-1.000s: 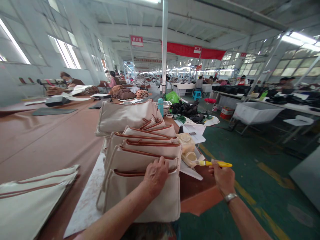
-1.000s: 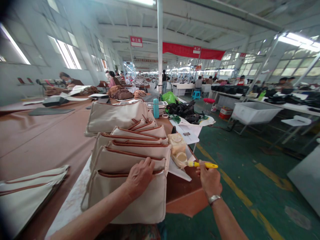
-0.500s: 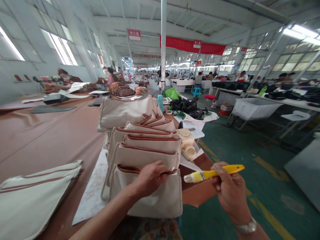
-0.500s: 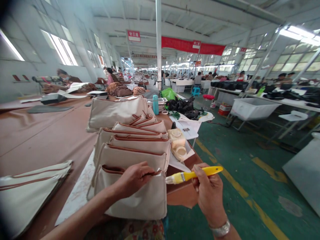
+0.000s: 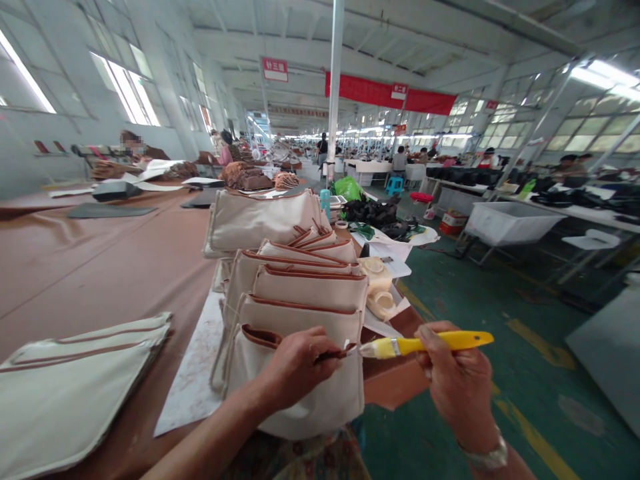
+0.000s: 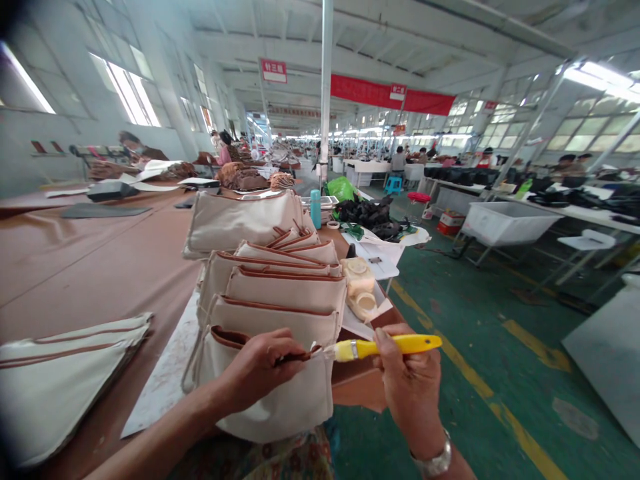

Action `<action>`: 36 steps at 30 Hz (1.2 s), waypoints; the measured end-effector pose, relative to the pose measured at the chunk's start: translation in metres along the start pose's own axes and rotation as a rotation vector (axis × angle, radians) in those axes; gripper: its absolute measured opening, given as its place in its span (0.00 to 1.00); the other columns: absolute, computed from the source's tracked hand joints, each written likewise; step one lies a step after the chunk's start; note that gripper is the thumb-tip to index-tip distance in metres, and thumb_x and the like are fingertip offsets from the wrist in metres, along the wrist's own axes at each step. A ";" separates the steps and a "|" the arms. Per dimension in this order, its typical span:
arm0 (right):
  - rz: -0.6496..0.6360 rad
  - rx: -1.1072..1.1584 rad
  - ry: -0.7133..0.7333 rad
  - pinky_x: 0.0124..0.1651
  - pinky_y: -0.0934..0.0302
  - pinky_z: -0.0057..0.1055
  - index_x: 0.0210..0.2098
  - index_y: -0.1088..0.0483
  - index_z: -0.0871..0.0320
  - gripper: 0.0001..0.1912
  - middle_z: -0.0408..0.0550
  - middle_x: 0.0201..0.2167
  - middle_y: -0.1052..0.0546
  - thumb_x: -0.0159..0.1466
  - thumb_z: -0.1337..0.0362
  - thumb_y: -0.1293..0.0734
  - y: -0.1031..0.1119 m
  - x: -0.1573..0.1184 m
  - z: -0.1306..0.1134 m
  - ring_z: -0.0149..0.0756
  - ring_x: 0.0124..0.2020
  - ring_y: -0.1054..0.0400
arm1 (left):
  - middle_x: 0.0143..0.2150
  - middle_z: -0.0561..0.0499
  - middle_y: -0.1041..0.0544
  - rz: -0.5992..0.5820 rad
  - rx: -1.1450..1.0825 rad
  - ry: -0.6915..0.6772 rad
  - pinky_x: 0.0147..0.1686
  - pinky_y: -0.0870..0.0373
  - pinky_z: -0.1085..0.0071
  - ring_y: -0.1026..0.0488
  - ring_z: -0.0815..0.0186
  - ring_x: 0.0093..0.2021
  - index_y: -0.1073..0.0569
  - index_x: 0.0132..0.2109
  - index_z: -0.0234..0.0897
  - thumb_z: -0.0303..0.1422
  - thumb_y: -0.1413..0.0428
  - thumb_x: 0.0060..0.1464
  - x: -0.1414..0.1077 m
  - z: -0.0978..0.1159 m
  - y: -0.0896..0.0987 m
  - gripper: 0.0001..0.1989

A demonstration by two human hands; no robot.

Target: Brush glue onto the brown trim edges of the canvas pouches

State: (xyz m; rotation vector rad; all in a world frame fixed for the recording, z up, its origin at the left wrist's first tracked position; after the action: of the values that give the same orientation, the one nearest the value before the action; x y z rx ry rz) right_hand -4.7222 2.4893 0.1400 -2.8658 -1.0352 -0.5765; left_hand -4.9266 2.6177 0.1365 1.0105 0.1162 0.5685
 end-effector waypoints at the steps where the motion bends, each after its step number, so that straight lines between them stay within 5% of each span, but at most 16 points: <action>1: -0.048 -0.009 0.002 0.18 0.48 0.24 0.32 0.29 0.59 0.17 0.40 0.16 0.34 0.64 0.50 0.33 -0.005 -0.002 -0.001 0.28 0.16 0.42 | 0.34 0.55 0.29 0.009 0.005 -0.014 0.32 0.41 0.76 0.30 0.72 0.33 0.23 0.36 0.41 0.31 0.43 0.60 -0.003 0.001 0.000 0.04; 3: -0.094 -0.071 0.001 0.19 0.47 0.25 0.32 0.29 0.59 0.17 0.41 0.16 0.33 0.64 0.49 0.33 -0.011 -0.003 0.000 0.29 0.17 0.41 | 0.34 0.55 0.28 0.035 0.051 -0.060 0.32 0.40 0.76 0.29 0.72 0.32 0.23 0.38 0.41 0.31 0.44 0.61 -0.009 0.003 -0.001 0.05; 8: 0.052 0.043 -0.095 0.19 0.47 0.24 0.33 0.29 0.59 0.17 0.40 0.17 0.33 0.62 0.50 0.30 0.008 0.006 0.005 0.28 0.17 0.41 | 0.33 0.54 0.28 0.119 0.315 -0.310 0.26 0.45 0.71 0.32 0.72 0.27 0.25 0.39 0.41 0.37 0.49 0.67 -0.032 0.023 -0.001 0.11; 14: -0.106 0.253 -0.208 0.17 0.53 0.21 0.32 0.30 0.59 0.15 0.38 0.16 0.36 0.62 0.52 0.30 -0.016 0.002 0.004 0.24 0.15 0.46 | 0.27 0.55 0.32 0.206 0.529 -0.512 0.25 0.50 0.64 0.38 0.68 0.26 0.30 0.34 0.39 0.36 0.48 0.66 -0.047 0.041 0.003 0.11; 21: -0.396 0.257 -0.324 0.18 0.52 0.20 0.31 0.30 0.58 0.15 0.40 0.21 0.34 0.62 0.53 0.29 -0.033 -0.016 0.006 0.23 0.19 0.44 | 0.27 0.55 0.33 0.223 0.502 -0.542 0.26 0.48 0.65 0.39 0.68 0.26 0.33 0.33 0.38 0.34 0.46 0.64 -0.055 0.041 0.008 0.10; 27: -0.181 0.273 -0.259 0.17 0.53 0.19 0.30 0.30 0.58 0.14 0.40 0.22 0.34 0.61 0.55 0.28 -0.016 -0.003 -0.007 0.23 0.18 0.45 | 0.27 0.55 0.32 0.214 0.497 -0.574 0.26 0.49 0.65 0.39 0.67 0.26 0.31 0.36 0.38 0.34 0.46 0.64 -0.061 0.037 0.007 0.07; 32: -0.469 0.257 -0.301 0.19 0.50 0.21 0.29 0.31 0.57 0.15 0.40 0.21 0.35 0.61 0.53 0.29 -0.043 -0.021 -0.004 0.25 0.19 0.44 | 0.27 0.55 0.33 0.230 0.470 -0.546 0.26 0.49 0.66 0.39 0.68 0.26 0.33 0.33 0.38 0.35 0.46 0.65 -0.063 0.034 0.011 0.10; 36: -0.300 0.229 -0.217 0.18 0.49 0.21 0.28 0.30 0.58 0.14 0.42 0.24 0.32 0.60 0.54 0.28 -0.027 -0.014 -0.007 0.25 0.20 0.43 | 0.27 0.55 0.33 0.208 0.493 -0.535 0.26 0.48 0.65 0.39 0.68 0.26 0.33 0.32 0.38 0.35 0.46 0.64 -0.065 0.032 0.010 0.11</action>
State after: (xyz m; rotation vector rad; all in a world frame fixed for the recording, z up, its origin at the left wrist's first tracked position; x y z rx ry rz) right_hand -4.7511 2.5004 0.1391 -2.6326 -1.4725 -0.1420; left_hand -4.9750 2.5648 0.1508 1.6373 -0.3428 0.4468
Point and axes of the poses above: each hand's wrist, its own x-axis towards the middle knuckle, its own y-axis out of the back of the hand, z = x × y, the point moved 7 cm from there along x, towards the middle knuckle
